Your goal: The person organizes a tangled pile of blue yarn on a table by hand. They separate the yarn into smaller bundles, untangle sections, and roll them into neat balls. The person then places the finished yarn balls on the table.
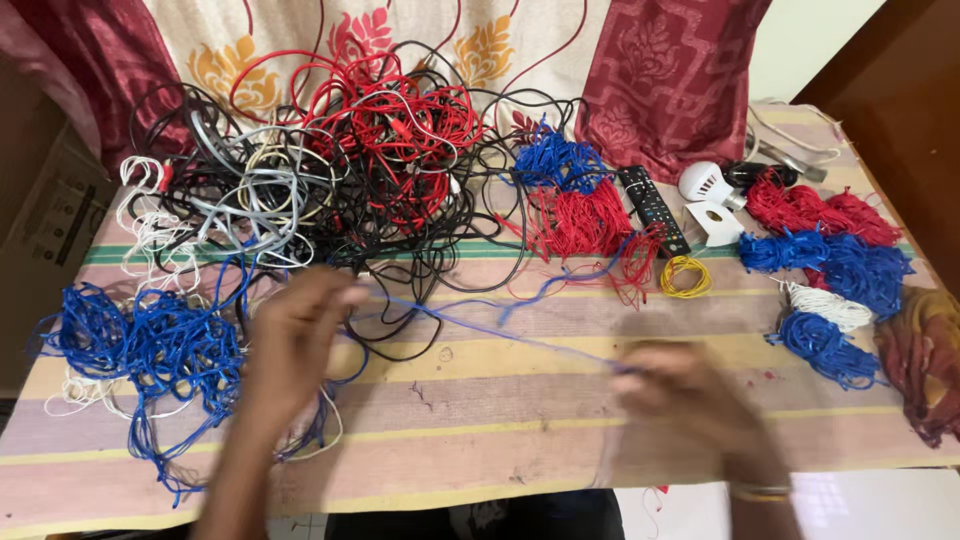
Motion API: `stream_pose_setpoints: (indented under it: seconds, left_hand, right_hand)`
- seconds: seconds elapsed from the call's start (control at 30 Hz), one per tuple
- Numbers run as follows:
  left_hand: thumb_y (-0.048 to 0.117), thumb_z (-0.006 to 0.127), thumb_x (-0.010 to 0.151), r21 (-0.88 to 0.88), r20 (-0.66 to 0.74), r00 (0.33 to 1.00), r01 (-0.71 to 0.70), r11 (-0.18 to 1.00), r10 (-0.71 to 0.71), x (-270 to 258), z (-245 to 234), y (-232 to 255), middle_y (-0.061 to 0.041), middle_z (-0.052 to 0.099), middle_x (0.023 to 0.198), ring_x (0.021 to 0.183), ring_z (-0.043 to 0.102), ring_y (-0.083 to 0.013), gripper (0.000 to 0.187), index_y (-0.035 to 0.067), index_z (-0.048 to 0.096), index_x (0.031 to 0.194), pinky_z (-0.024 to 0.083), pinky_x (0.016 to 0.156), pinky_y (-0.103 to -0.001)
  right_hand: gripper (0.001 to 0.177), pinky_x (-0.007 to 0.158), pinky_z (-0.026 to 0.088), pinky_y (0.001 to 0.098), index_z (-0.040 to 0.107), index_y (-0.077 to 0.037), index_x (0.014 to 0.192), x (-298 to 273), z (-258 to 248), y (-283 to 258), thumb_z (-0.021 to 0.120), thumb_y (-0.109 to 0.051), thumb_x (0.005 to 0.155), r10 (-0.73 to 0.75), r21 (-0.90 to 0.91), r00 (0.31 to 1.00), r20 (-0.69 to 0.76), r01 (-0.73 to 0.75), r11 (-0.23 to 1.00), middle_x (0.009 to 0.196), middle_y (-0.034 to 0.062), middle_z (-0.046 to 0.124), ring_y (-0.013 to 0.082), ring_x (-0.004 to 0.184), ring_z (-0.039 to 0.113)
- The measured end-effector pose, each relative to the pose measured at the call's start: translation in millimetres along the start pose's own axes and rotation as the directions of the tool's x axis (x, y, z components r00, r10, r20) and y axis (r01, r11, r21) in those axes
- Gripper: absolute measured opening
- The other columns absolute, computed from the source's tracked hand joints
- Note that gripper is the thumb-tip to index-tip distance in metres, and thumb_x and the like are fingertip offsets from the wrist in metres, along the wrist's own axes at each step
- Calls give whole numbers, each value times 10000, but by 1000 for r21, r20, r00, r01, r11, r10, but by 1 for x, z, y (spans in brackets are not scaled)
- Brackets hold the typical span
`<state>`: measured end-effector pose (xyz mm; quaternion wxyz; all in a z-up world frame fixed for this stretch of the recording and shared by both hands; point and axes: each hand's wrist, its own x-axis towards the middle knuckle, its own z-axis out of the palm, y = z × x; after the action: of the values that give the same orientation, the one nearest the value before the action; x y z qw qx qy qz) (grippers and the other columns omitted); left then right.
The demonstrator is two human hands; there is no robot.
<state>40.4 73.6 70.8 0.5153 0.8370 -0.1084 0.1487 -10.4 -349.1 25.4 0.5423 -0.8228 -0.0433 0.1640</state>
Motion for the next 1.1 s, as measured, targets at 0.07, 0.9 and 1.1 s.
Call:
stream_pose_setpoints:
  seconds: [0.07,0.9,1.1]
  left_hand:
    - [79,690,944,201,-43,998,49,978,-41,-4,-16,-14,-135,662,806,700,632,-246,108,-20,713,979,474,655,-342]
    - [37,613,997,-718,648,758,581,383,67,-133,147,26,-59,651,894,724,623,-95,279,61,542,1266,487,658,-261]
    - [125,571,1051,-520,792,609,706,480,-38,-148,125,-8,54,455,637,539,375,-29,172,25,708,1084,275,491,-220]
  right_hand:
    - [191,543,479,310,736,-16,852,-20,-43,5,739,-207,851,4,201,988,-151,27,979,681,28,659,130,594,577]
    - [373,515,264,279,576,3,837,-13,118,-38,555,-303,1049,-284,708,928,-242,369,602,675,34,465,89,541,315]
    - [339,453,290,286,504,-110,870,-5,71,-32,470,-366,1089,-136,821,913,-385,406,401,595,-25,325,108,494,295]
